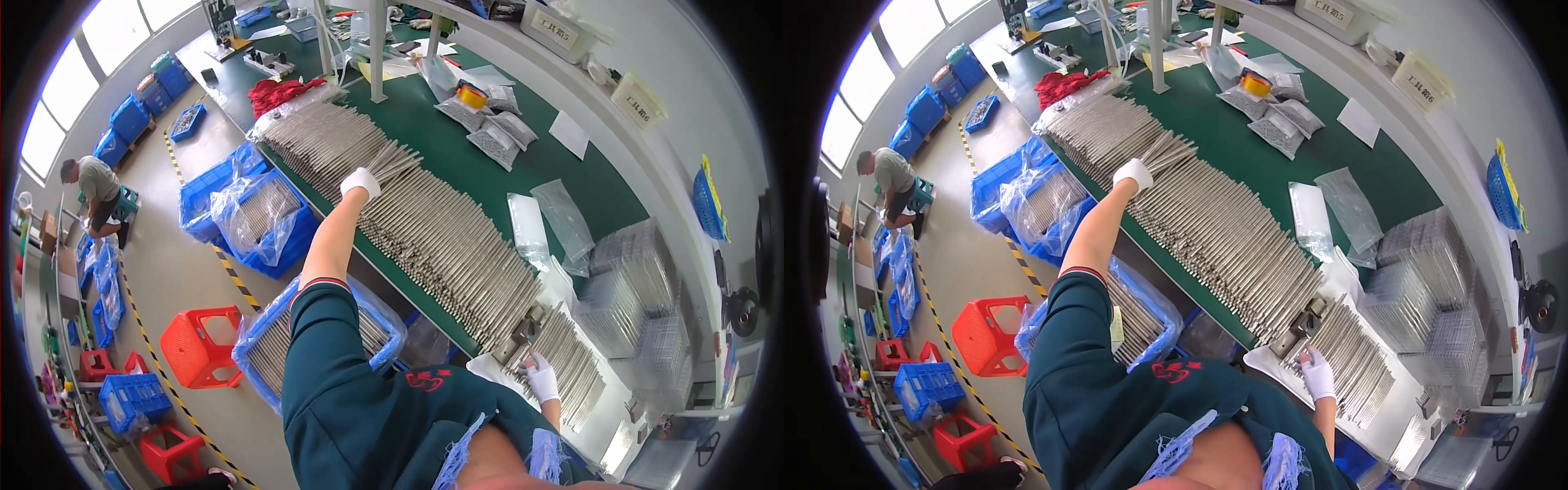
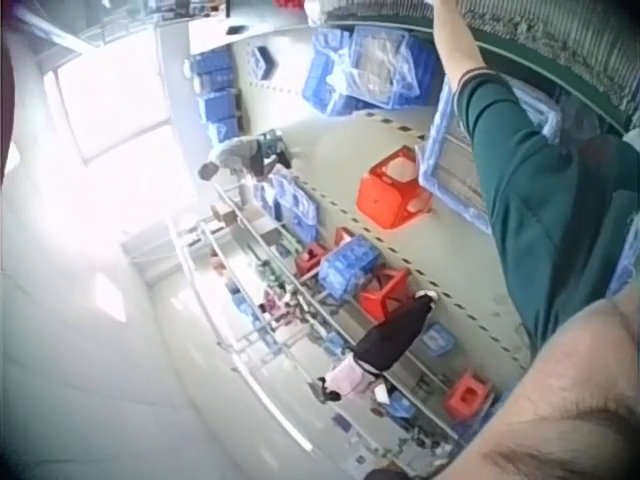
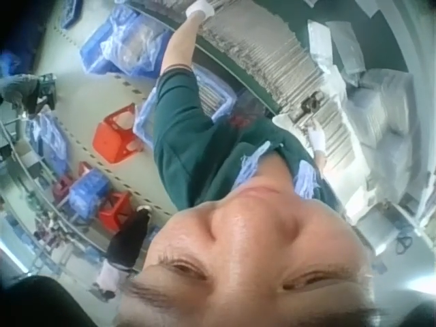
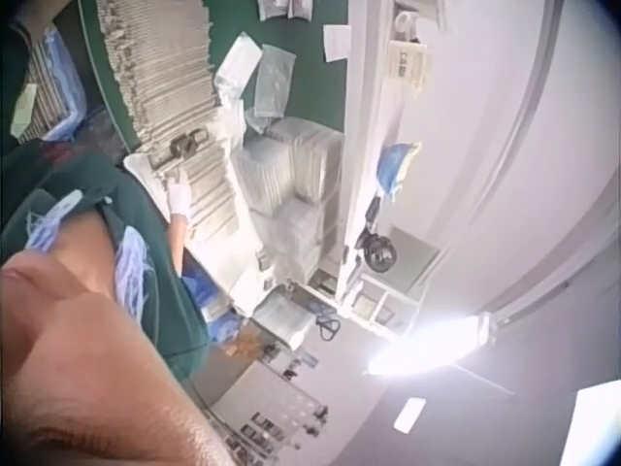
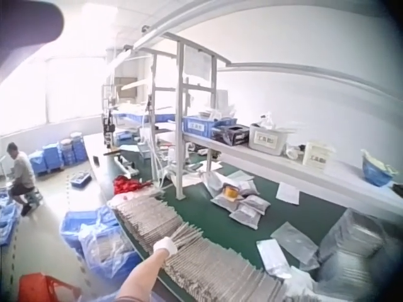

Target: The recorder is sorting, aligning, and organizing thin metal rods on a workbench, likely as part of a manufacturing or packaging process.

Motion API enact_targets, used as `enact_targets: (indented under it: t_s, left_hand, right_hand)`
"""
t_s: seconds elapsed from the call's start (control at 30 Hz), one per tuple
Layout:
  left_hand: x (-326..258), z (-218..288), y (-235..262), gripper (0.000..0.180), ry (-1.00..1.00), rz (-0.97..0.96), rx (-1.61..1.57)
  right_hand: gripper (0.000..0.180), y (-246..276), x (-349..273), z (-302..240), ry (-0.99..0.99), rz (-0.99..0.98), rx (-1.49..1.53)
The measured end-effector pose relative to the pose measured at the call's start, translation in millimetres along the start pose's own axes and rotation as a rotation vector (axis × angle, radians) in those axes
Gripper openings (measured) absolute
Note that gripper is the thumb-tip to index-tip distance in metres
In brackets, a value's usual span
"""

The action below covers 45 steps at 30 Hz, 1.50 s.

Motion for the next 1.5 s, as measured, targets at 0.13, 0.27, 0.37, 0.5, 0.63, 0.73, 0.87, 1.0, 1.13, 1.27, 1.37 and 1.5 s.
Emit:
enact_targets:
  t_s: [0.13, 0.27, 0.37, 0.5, 0.63, 0.73, 0.87, 1.0, 1.13, 1.27, 1.37, 1.5]
  left_hand:
    - [11, -7, -14, 0.040, 0.063, -0.015, -0.122]
    - [5, -8, -30, 0.025, 0.103, -0.109, -0.621]
    - [-28, 3, -24, 0.006, 0.084, -0.139, -0.961]
    - [-107, 40, -14, 0.005, -0.058, -0.331, -1.029]
    - [-213, 90, -35, 0.013, -0.112, -0.653, -0.957]
    - [-309, 143, -50, 0.017, -0.381, -1.001, -0.857]
    - [-408, 158, -89, 0.018, -0.188, -1.336, -0.526]
    - [-469, 183, -112, 0.016, -0.021, -1.710, -0.437]
    - [-487, 209, -140, 0.056, 0.176, -1.839, -0.329]
    - [-413, 286, -162, 0.085, -0.268, -1.287, -0.381]
    - [-418, 356, -177, 0.080, -0.192, -1.173, -1.172]
    - [-474, 396, -204, 0.071, -0.446, -1.197, -1.066]
  right_hand:
    - [0.045, -4, 10, -4, 0.112, 0.007, -0.105]
    - [0.046, -5, 12, -7, 0.177, -0.025, -0.127]
    - [0.051, -4, 4, -20, 0.138, -0.052, -0.133]
    - [0.081, 6, -10, -124, 0.549, 0.102, -0.236]
    - [0.095, -5, -38, -255, 1.144, 0.244, -0.550]
    - [0.093, -28, -65, -307, 1.388, 0.163, -0.682]
    - [0.087, -30, -104, -298, 1.490, 0.005, -0.813]
    - [0.073, -12, -96, -217, 0.945, -0.391, -0.550]
    - [0.063, 5, -100, -146, 0.671, -0.437, -0.119]
    - [0.046, 15, -90, -83, 0.259, -0.460, 0.521]
    - [0.027, 8, -89, -45, -0.069, -0.520, 1.064]
    - [0.037, 16, -98, -11, -0.126, -0.487, 1.240]
Point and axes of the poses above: each hand's wrist, its own x-axis towards the middle knuckle, its own y-axis out of the back of the hand, z = x × y, the point moved 10 cm from there along x, towards the middle knuckle, and after that the axes turned 5 degrees about z, right-handed, at the moved point
